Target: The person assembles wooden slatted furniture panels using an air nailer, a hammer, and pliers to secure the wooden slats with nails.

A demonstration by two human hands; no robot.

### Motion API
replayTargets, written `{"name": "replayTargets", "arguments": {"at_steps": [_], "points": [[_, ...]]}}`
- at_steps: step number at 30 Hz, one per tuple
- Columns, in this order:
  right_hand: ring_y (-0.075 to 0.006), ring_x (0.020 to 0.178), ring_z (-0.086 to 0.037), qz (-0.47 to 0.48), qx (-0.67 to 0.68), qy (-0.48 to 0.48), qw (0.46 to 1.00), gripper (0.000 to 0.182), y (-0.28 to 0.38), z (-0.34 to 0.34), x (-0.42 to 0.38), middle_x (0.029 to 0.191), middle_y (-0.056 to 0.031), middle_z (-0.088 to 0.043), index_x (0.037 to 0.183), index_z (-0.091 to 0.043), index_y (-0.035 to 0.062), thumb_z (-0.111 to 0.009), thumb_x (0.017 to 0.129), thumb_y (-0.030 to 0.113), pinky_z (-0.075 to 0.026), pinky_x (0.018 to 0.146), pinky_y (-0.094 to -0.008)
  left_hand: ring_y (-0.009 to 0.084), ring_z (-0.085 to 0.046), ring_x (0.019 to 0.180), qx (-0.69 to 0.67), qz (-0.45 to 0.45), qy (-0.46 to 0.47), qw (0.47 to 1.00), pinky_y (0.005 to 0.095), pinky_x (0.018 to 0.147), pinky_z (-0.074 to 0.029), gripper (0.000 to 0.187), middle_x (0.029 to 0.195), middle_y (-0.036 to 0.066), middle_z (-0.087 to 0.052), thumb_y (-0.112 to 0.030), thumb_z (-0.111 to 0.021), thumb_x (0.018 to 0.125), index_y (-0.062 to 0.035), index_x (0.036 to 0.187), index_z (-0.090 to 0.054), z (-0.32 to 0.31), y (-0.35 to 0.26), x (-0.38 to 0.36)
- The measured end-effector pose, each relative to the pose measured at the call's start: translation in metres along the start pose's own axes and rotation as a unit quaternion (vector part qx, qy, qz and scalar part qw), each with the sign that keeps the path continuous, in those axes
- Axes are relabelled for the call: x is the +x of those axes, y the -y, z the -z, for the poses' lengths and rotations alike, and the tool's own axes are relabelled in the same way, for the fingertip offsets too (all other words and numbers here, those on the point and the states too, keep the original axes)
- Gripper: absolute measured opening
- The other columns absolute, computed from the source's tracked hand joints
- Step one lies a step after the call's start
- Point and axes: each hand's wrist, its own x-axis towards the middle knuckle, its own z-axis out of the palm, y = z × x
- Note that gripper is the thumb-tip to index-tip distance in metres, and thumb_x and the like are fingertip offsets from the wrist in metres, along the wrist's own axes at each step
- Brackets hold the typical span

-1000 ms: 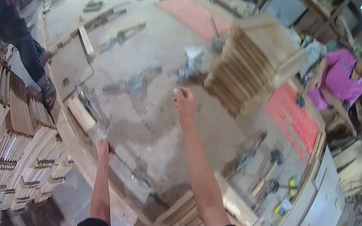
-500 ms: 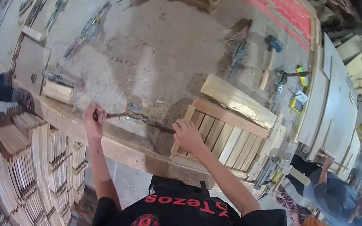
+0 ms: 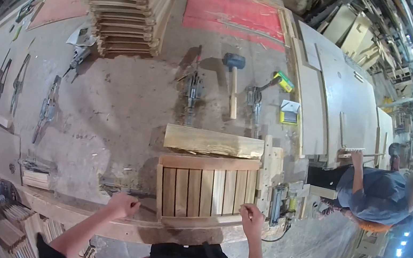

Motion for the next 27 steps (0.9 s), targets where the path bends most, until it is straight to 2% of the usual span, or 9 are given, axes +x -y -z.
{"name": "replayTargets", "arguments": {"at_steps": [3,7,10,11,17,19,22,24,27], "points": [[-0.0133,0.072,-0.063,-0.041,0.040,-0.017,0.998,0.014,-0.005,-0.010,0.041,0.078,-0.0084,-0.067,0.094,-0.067,-0.0001,-0.066,0.084,0.010,-0.049,0.065,-0.0272,0.0359,-0.064,0.069,0.009,0.024,0.008,1.000,0.0440,0.063,-0.051,0.032,0.071,0.017,-0.065,-0.039,-0.060,0.084,-0.0091,0.076,-0.068,-0.007,-0.010,0.005],[-0.0277,0.083,-0.065,0.181,0.001,-0.133,0.975,0.025,0.024,0.000,0.186,0.093,-0.0153,-0.067,0.100,-0.066,0.0005,-0.070,0.082,0.018,-0.051,0.075,-0.0361,0.0340,-0.064,0.068,-0.099,-0.009,-0.063,0.993,0.0407,0.062,-0.051,0.029,0.070,0.015,-0.065,-0.036,-0.062,0.084,-0.0082,0.080,-0.067,0.047,-0.053,0.044],[-0.0334,0.088,-0.063,0.318,0.007,-0.259,0.912,0.029,0.085,0.025,0.316,0.102,-0.0184,-0.064,0.104,-0.061,0.0009,-0.069,0.082,0.017,-0.049,0.077,-0.0392,0.0283,-0.063,0.066,-0.066,0.010,-0.221,0.973,0.0386,0.061,-0.048,0.020,0.073,0.014,-0.065,-0.024,-0.063,0.085,-0.0047,0.080,-0.065,0.120,-0.096,0.149],[-0.0223,0.094,-0.063,0.329,0.050,-0.279,0.901,0.028,0.103,0.027,0.358,0.100,-0.0109,-0.065,0.107,-0.062,0.0000,-0.067,0.085,0.016,-0.048,0.084,-0.0355,0.0255,-0.061,0.064,-0.060,-0.056,-0.334,0.939,0.0377,0.060,-0.047,0.019,0.071,0.015,-0.063,-0.021,-0.063,0.086,-0.0032,0.081,-0.063,0.138,-0.083,0.204],[-0.0066,0.061,-0.050,0.062,0.173,0.158,0.970,0.023,0.091,0.008,0.467,0.063,0.0017,-0.055,0.086,-0.066,0.0006,-0.066,0.089,0.023,-0.039,0.055,-0.0241,0.0275,-0.066,0.075,-0.030,-0.005,-0.510,0.859,0.0366,0.067,-0.053,0.038,0.084,0.014,-0.065,-0.036,-0.066,0.081,-0.0016,0.097,-0.060,0.274,-0.055,0.530],[-0.0057,0.053,-0.043,0.116,0.138,0.122,0.976,0.030,0.069,-0.001,0.442,0.056,0.0030,-0.049,0.072,-0.062,0.0022,-0.066,0.090,0.026,-0.034,0.049,-0.0263,0.0267,-0.064,0.062,-0.204,0.080,-0.309,0.926,0.0367,0.057,-0.052,0.044,0.080,0.013,-0.065,-0.039,-0.065,0.081,0.0005,0.099,-0.055,0.298,-0.111,0.548],[-0.0070,0.051,-0.039,0.096,0.218,0.111,0.965,0.037,0.068,0.004,0.427,0.053,0.0003,-0.044,0.062,-0.057,0.0030,-0.068,0.089,0.027,-0.030,0.046,-0.0300,0.0190,-0.054,0.045,-0.205,0.168,-0.324,0.908,0.0337,0.043,-0.044,0.046,0.063,0.007,-0.057,-0.043,-0.067,0.081,-0.0010,0.094,-0.053,0.316,-0.130,0.573],[-0.0081,0.050,-0.039,0.080,0.247,0.084,0.962,0.036,0.070,0.001,0.425,0.050,-0.0011,-0.041,0.060,-0.056,0.0023,-0.068,0.087,0.023,-0.029,0.046,-0.0300,0.0121,-0.039,0.037,-0.628,0.048,-0.195,0.752,0.0290,0.038,-0.034,0.045,0.049,0.001,-0.041,-0.048,-0.059,0.088,-0.0052,0.077,-0.052,0.333,-0.130,0.528],[-0.0124,0.050,-0.040,0.185,0.224,-0.005,0.957,0.033,0.050,-0.015,0.416,0.049,-0.0025,-0.038,0.058,-0.054,0.0013,-0.066,0.084,0.017,-0.030,0.048,-0.0307,0.0093,-0.030,0.035,-0.612,-0.198,-0.160,0.748,0.0263,0.037,-0.028,0.055,0.042,-0.003,-0.032,-0.046,-0.035,0.101,-0.0148,0.057,-0.037,0.310,-0.151,0.426]]}}
